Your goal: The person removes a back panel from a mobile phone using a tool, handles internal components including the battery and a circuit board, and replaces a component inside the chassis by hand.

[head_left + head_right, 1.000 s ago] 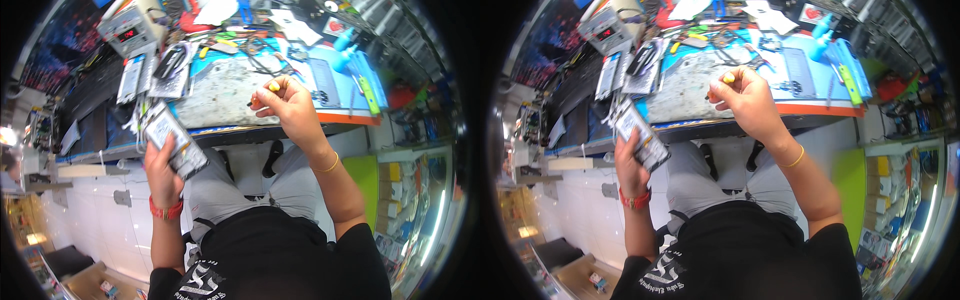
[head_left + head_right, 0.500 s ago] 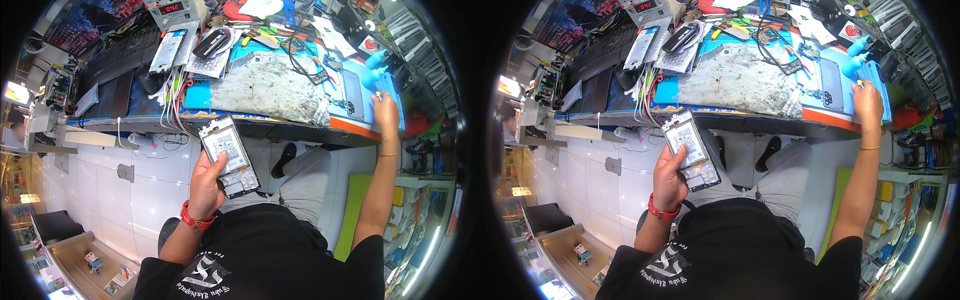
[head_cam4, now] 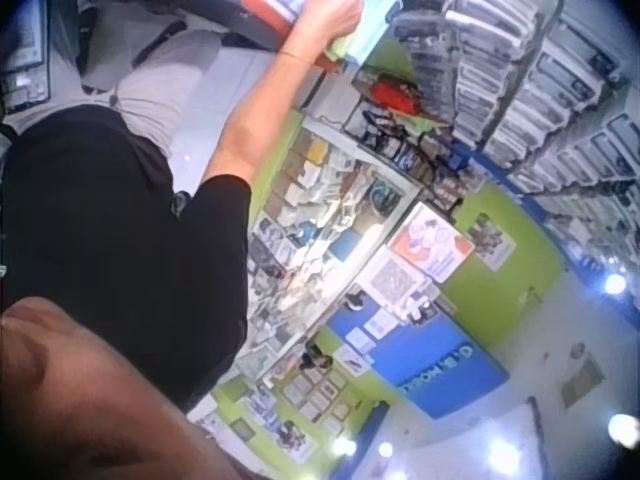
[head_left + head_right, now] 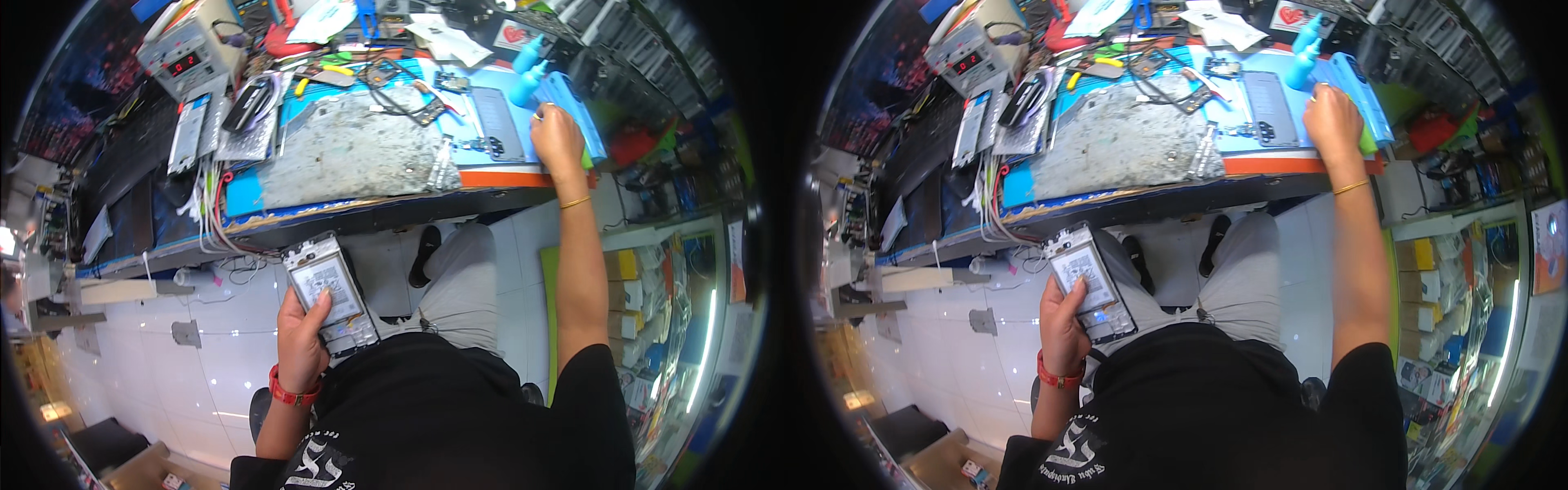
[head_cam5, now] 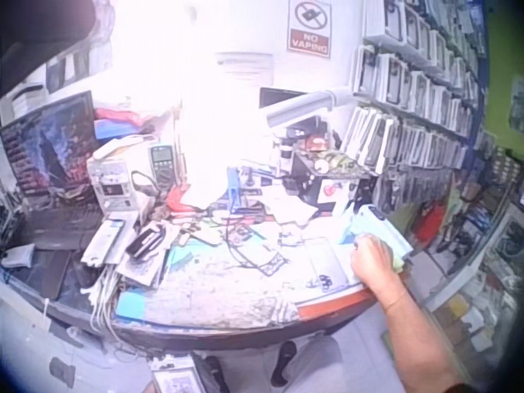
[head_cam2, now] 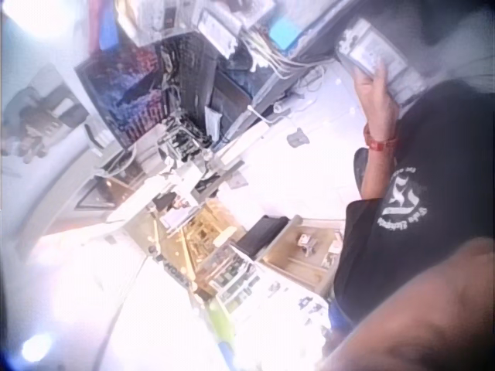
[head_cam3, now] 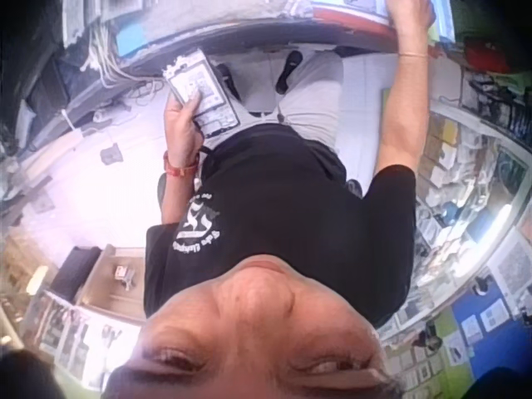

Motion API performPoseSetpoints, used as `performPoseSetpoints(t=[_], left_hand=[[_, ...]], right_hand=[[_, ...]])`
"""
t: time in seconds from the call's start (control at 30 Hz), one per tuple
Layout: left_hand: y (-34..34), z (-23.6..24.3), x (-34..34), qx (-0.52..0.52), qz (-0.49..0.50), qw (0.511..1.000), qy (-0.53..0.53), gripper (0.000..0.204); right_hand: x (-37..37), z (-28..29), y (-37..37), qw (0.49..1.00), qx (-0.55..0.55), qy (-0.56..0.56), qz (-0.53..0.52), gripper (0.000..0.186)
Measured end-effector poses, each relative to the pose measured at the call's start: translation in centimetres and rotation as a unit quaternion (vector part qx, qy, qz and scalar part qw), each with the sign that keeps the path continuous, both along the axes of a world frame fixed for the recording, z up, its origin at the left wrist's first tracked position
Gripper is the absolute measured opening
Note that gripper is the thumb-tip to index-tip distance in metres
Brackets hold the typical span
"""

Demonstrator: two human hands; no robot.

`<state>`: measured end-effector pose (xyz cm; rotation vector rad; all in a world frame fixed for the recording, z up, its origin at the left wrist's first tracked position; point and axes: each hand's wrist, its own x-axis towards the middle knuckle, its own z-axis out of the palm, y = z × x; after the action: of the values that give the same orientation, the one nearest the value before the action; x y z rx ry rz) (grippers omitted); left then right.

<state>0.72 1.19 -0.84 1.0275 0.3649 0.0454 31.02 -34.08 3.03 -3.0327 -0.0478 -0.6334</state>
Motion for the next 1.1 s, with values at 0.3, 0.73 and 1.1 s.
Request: performPoseSetpoints(t=[0.3, 0.73, 1.1], left_hand=[[-0.5, 0.5, -0.5, 0.016, -0.090, 0.996, 0.021, 0.034], [-0.8, 1.3, -0.8, 0.058, -0.138, 0.989, -0.002, 0.035], [-1.9, 1.5, -0.8, 0.040, -0.159, 0.986, -0.007, 0.035]], right_hand=[[8.0, -2.6, -1.1, 0.968, 0.234, -0.090, 0.007, 0.071], [-10.5, 6.1, 8.2, 0.890, 0.030, -0.043, 0.452, 0.049], [-16.9, 6.2, 11.2, 0.827, -0.093, 0.045, 0.552, 0.035]])
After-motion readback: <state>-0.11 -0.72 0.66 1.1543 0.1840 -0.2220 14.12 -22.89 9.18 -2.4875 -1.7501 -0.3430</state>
